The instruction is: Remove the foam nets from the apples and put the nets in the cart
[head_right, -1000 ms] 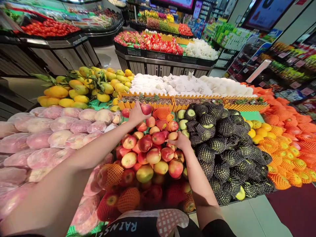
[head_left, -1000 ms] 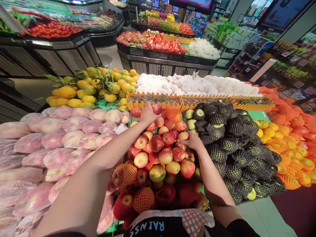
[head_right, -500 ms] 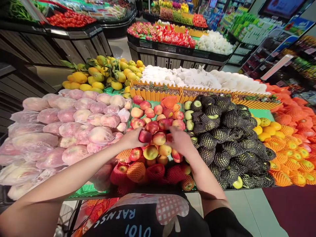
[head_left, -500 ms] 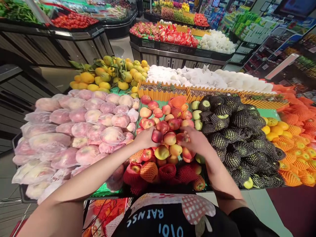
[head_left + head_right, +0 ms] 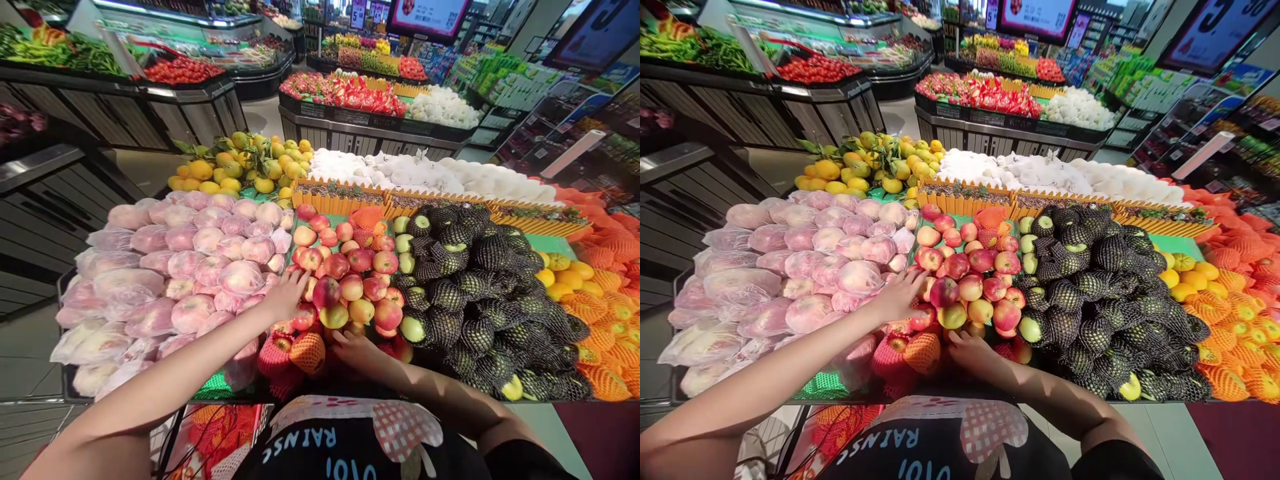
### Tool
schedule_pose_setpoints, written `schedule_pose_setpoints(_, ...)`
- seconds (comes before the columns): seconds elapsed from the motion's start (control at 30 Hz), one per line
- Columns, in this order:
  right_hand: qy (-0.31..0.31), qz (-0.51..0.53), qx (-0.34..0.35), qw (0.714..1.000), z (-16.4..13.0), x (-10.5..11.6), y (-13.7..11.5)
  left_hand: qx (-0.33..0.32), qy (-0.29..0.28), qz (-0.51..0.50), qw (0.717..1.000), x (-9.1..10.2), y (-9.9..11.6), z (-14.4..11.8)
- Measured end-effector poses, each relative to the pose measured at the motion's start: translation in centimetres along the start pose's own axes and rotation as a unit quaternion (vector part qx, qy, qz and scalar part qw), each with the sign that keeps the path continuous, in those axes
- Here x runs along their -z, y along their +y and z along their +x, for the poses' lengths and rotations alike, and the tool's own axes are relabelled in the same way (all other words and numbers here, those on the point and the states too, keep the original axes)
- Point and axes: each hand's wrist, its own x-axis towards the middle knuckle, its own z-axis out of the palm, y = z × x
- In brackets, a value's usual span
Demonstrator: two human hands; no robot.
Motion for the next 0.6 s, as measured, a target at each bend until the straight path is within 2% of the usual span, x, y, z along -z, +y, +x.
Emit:
schedule_pose_setpoints(0.1, -0.013, -0.001, 0.022, 1.000, -0.2, -0.7, 0.4, 0.030, -0.062, 0.045, 0.997, -0.1, -0.9, -0.6)
schedule_pose_setpoints(0.2, -0.024, -0.011, 0.032, 0.999, 0.0, -0.9, 0.9, 0.010, -0.098, 0.062, 0.993, 0.0, -1.4, -0.6)
schedule_pose_setpoints(0.3, -0.048, 0.001, 0.048, 0.998, 0.0, 1.1, 1.7, -0.052, -0.145, 0.039, 0.987, 2.0, -2.8, 0.3)
schedule_pose_setpoints(0.37, -0.062, 0.037, 0.034, 0.997, -0.4, 3.7, 2.4, -0.108, -0.151, -0.053, 0.981, 4.3, -4.6, 1.7)
schedule_pose_setpoints(0.43, -0.045, 0.092, -0.017, 0.995, -1.2, 6.8, 3.2, -0.152, -0.115, -0.170, 0.967, 7.0, -6.3, 3.9)
schedule_pose_setpoints(0.5, 0.014, 0.164, -0.073, 0.984, -2.1, 9.6, 3.9, -0.160, -0.030, -0.246, 0.955, 9.1, -7.1, 7.3)
schedule_pose_setpoints(0.6, 0.143, 0.238, -0.120, 0.953, -3.1, 11.7, 4.9, -0.081, 0.104, -0.261, 0.956, 10.4, -6.0, 14.0)
